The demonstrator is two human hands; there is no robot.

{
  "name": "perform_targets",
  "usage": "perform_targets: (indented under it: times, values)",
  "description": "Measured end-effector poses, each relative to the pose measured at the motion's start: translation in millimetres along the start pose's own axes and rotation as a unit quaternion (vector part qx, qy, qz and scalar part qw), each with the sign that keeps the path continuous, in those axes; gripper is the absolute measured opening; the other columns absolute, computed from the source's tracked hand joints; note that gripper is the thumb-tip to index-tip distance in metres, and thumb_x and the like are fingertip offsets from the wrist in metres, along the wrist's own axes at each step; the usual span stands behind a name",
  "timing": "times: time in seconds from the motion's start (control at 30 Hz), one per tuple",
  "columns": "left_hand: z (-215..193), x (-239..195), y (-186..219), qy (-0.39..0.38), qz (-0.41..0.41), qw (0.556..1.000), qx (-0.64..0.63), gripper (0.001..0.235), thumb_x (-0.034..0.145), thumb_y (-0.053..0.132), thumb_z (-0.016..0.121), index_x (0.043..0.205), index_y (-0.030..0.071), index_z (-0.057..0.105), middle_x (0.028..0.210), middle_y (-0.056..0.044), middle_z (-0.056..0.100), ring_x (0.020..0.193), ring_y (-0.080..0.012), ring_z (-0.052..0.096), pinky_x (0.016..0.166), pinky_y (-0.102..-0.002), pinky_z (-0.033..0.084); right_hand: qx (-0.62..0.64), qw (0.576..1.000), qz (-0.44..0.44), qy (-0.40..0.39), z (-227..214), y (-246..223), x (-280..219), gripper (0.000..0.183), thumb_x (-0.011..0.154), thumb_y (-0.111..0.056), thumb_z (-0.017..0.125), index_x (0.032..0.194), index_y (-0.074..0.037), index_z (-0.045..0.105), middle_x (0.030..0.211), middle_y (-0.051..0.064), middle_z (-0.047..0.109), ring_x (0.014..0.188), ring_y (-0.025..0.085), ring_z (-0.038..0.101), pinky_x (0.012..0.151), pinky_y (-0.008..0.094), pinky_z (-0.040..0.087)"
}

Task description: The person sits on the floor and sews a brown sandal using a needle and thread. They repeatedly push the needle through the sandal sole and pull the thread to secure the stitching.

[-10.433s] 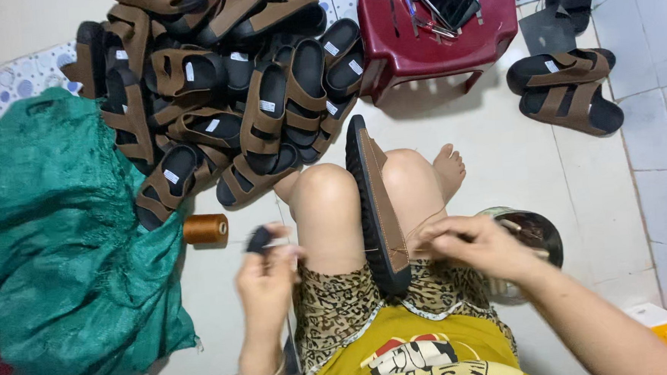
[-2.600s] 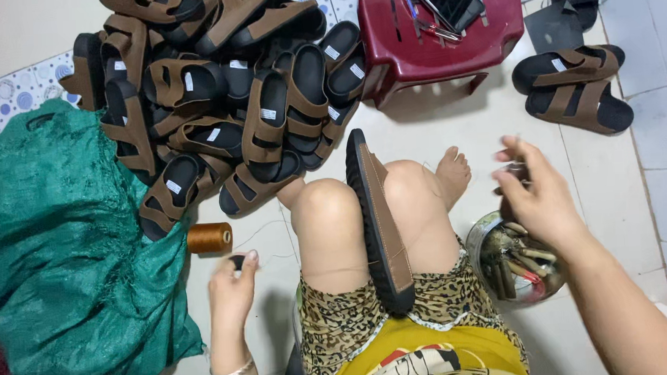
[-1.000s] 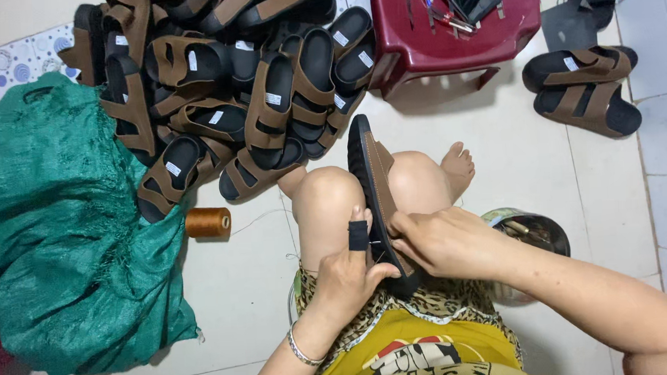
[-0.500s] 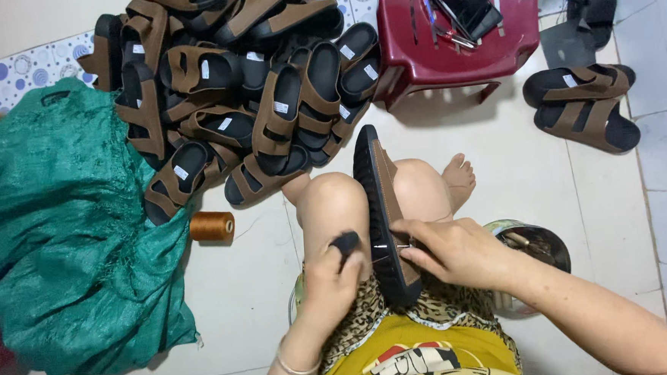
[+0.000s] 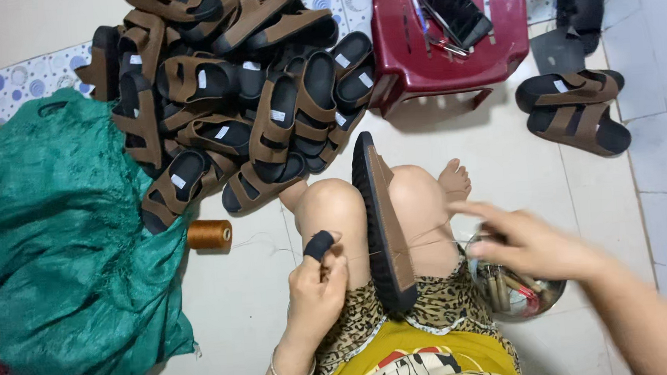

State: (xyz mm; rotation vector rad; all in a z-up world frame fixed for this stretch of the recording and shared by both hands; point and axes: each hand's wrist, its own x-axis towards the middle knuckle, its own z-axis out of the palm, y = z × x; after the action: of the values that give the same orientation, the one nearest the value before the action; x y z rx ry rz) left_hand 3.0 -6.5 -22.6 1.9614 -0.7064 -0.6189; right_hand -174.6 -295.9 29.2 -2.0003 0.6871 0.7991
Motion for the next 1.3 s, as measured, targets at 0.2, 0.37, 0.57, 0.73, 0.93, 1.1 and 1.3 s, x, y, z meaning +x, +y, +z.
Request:
perform_targets:
  times: [0.2,0.37,0.57,0.73,0.93,1.1,1.3]
  values:
    - [-18.9,4.9,17.3,0.106,0.038,0.994,-0.009,0.032,0.098,0.017,0.064,0.129,0.009,0.061,0.078,0.003,0.061,0.064,-0.0101,0.057,0.058,-0.028,0.051,0.437,0.853,-0.284,0.018,54.0,-22.6,25.7,0.020,0.093,-0.022,0.073,0.080,-0.007,0.073,0.085,0.005,0.066,0.082,0.017,0.062,0.084,0.034,0.049]
    - [-30.8,3.2,30.0,0.128,0.056,0.989,0.043,0.031,0.096,0.010,0.062,0.127,0.005,0.062,0.120,-0.011,0.065,0.107,-0.0231,0.063,0.086,-0.032,0.054,0.264,0.893,-0.364,-0.015,36.7,-22.2,14.0,0.030,0.102,-0.037,0.059,0.090,-0.011,0.067,0.086,-0.001,0.068,0.079,0.011,0.063,0.077,0.028,0.053]
    - [8.1,-10.1,19.7,-0.019,-0.007,1.000,0.017,0.041,0.093,0.023,0.066,0.131,0.008,0.067,0.131,-0.012,0.071,0.120,-0.0256,0.067,0.107,-0.038,0.049,-0.019,0.948,-0.297,0.112,57.4,-32.3,17.2,0.018,0.087,-0.006,0.058,0.093,-0.018,0.070,0.087,-0.005,0.076,0.087,0.011,0.073,0.078,0.020,0.071]
    - [19.8,-13.6,9.0,-0.107,0.031,0.991,0.073,0.034,0.096,0.025,0.064,0.124,0.005,0.065,0.120,-0.013,0.072,0.105,-0.0332,0.069,0.091,-0.040,0.052,-0.182,0.910,-0.233,0.290,77.7,-4.7,43.0,0.029,0.087,-0.023,0.071,0.115,-0.017,0.064,0.081,0.002,0.061,0.056,0.024,0.063,0.042,0.046,0.057]
    - [9.5,-20.5,-45.8,0.057,0.083,0.976,0.192,0.026,0.095,0.027,0.069,0.075,0.010,0.067,0.066,-0.010,0.065,0.054,-0.0278,0.062,0.053,-0.046,0.047,-0.098,0.918,-0.060,0.380,63.6,77.8,75.5,0.010,0.092,-0.026,0.063,0.101,-0.027,0.066,0.094,-0.005,0.072,0.082,0.022,0.069,0.072,0.042,0.052]
    - [-48.8,-0.9,-73.0,0.204,0.005,0.964,0.170,0.023,0.097,0.020,0.069,0.112,0.004,0.077,0.103,-0.008,0.080,0.084,-0.0195,0.077,0.085,-0.034,0.061,-0.048,0.812,0.027,0.581,-25.2,163.0,47.2,0.009,0.114,-0.018,0.068,0.113,-0.010,0.072,0.103,0.007,0.076,0.096,0.031,0.072,0.092,0.042,0.052]
    - [-46.1,27.8,-29.7,-0.014,-0.051,0.851,-0.522,0.051,0.098,0.031,0.068,0.121,-0.014,0.065,0.115,-0.026,0.073,0.098,-0.0344,0.074,0.103,-0.052,0.057,0.206,0.877,-0.071,0.429,55.2,21.3,27.5,0.033,0.093,-0.009,0.070,0.125,-0.014,0.063,0.124,0.002,0.064,0.091,0.015,0.061,0.084,0.029,0.050]
